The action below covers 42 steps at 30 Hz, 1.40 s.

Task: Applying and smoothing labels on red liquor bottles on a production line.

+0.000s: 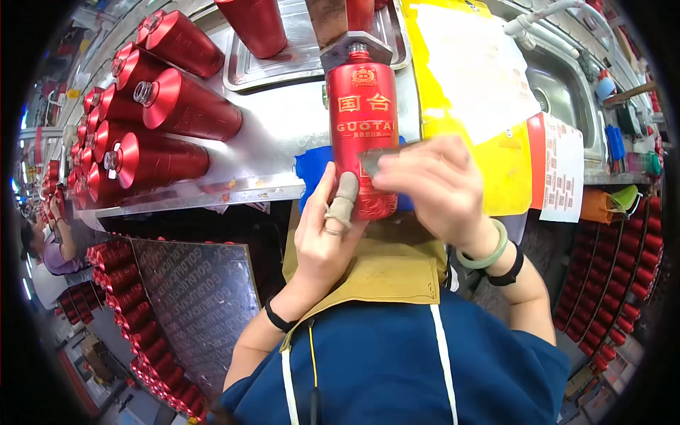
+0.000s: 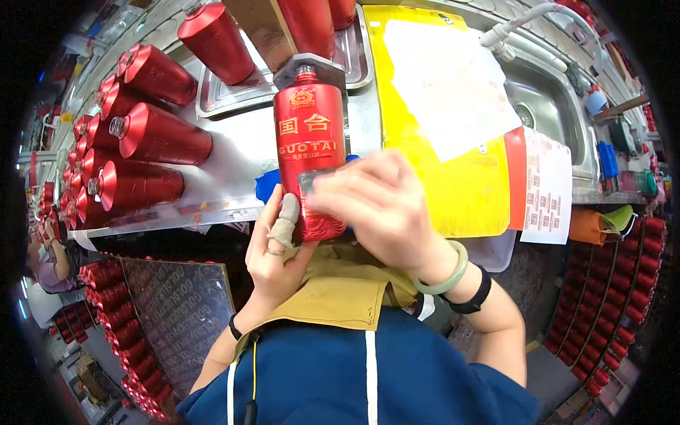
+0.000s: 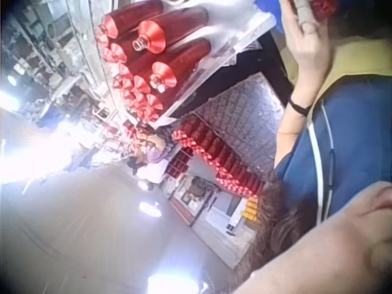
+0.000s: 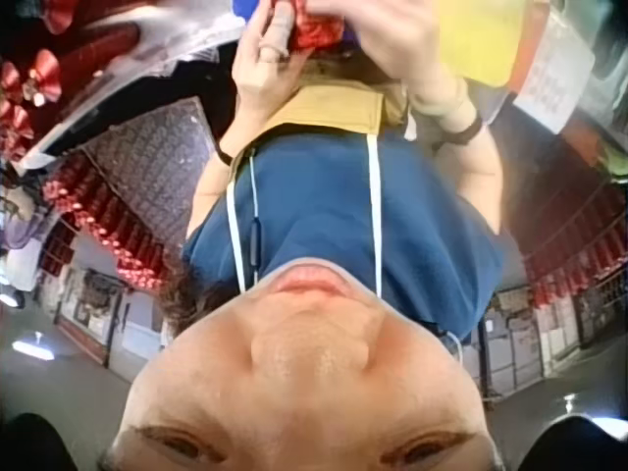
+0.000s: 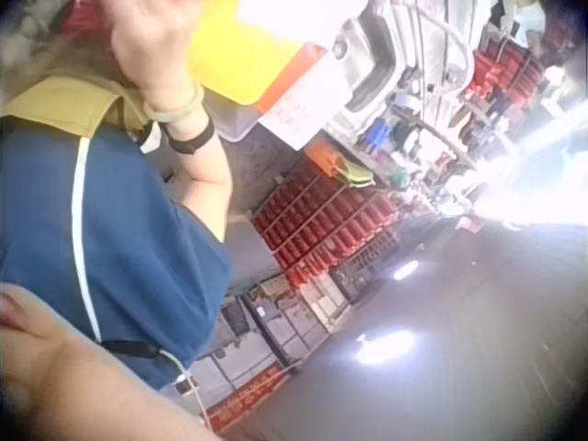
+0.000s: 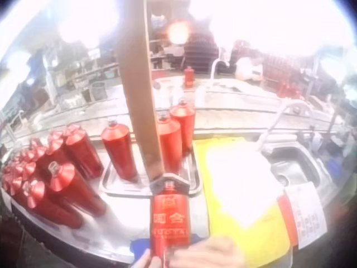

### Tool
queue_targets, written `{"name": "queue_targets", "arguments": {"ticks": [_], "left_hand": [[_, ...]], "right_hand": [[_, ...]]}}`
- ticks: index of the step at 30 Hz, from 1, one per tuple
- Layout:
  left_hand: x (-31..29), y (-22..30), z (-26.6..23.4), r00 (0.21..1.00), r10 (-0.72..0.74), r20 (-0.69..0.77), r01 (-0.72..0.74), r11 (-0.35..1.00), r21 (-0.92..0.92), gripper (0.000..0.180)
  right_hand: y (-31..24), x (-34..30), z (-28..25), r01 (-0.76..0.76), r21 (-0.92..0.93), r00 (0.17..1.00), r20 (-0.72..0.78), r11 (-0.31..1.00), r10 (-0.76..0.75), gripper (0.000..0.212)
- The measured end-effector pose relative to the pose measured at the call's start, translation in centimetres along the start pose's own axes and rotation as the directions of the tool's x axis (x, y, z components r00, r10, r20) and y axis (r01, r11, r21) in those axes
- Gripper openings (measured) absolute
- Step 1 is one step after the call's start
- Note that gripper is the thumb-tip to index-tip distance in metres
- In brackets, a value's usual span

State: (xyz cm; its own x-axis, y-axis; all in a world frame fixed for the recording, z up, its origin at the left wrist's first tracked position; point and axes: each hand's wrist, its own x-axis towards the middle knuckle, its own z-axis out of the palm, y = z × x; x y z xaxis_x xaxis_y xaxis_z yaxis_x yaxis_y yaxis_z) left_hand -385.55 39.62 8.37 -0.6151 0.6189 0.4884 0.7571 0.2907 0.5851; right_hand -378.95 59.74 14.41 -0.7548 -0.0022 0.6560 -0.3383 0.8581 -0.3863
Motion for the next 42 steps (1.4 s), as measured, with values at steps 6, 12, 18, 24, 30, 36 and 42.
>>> {"name": "queue_targets", "arguments": {"ticks": [6, 12, 18, 24, 30, 36, 42], "left_hand": [[-0.4, -0.2, -0.2, 0.990, -0.139, -0.003, 0.136, 0.971, -0.194, 0.069], [0.2, -1.3, -2.0, 0.946, -0.256, 0.197, 0.321, 0.806, -0.498, 0.096], [2.6, -2.6, -3.9, 0.907, -0.298, 0.298, 0.420, 0.708, -0.568, 0.084], [-0.1, -4.4, -4.8, 0.943, -0.183, 0.279, 0.264, 0.921, -0.287, 0.081], [-11.7, -8.5, -10.6, 0.883, 0.175, 0.436, -0.148, 0.984, -0.095, 0.054], [-13.4, -8.1, -18.1, 0.711, 0.132, 0.691, -0.165, 0.986, -0.018, 0.061], [-1.6, -6.1, -15.1, 0.924, 0.089, 0.373, -0.123, 0.990, 0.068, 0.080]], "right_hand": [[-1.3, 2.4, 0.6, -0.045, -0.037, 0.985, 0.165, 0.998, 0.050, 0.028], [-0.1, 2.5, 0.6, 0.236, -0.074, 0.972, 0.019, 0.969, -0.236, 0.026], [-0.4, 1.6, 1.1, -0.377, 0.335, 0.907, -0.054, 0.863, 0.417, 0.031], [2.6, 1.0, 1.7, -0.594, 0.267, 0.770, -0.086, 0.759, 0.632, 0.021], [2.8, -0.5, -0.1, -0.670, 0.244, 0.699, -0.109, 0.701, 0.707, 0.020], [0.7, 0.8, 1.2, -0.653, 0.411, 0.688, -0.027, 0.636, 0.725, 0.018], [3.5, -1.0, 1.7, -0.771, 0.226, 0.582, -0.131, 0.596, 0.802, 0.019]]}}
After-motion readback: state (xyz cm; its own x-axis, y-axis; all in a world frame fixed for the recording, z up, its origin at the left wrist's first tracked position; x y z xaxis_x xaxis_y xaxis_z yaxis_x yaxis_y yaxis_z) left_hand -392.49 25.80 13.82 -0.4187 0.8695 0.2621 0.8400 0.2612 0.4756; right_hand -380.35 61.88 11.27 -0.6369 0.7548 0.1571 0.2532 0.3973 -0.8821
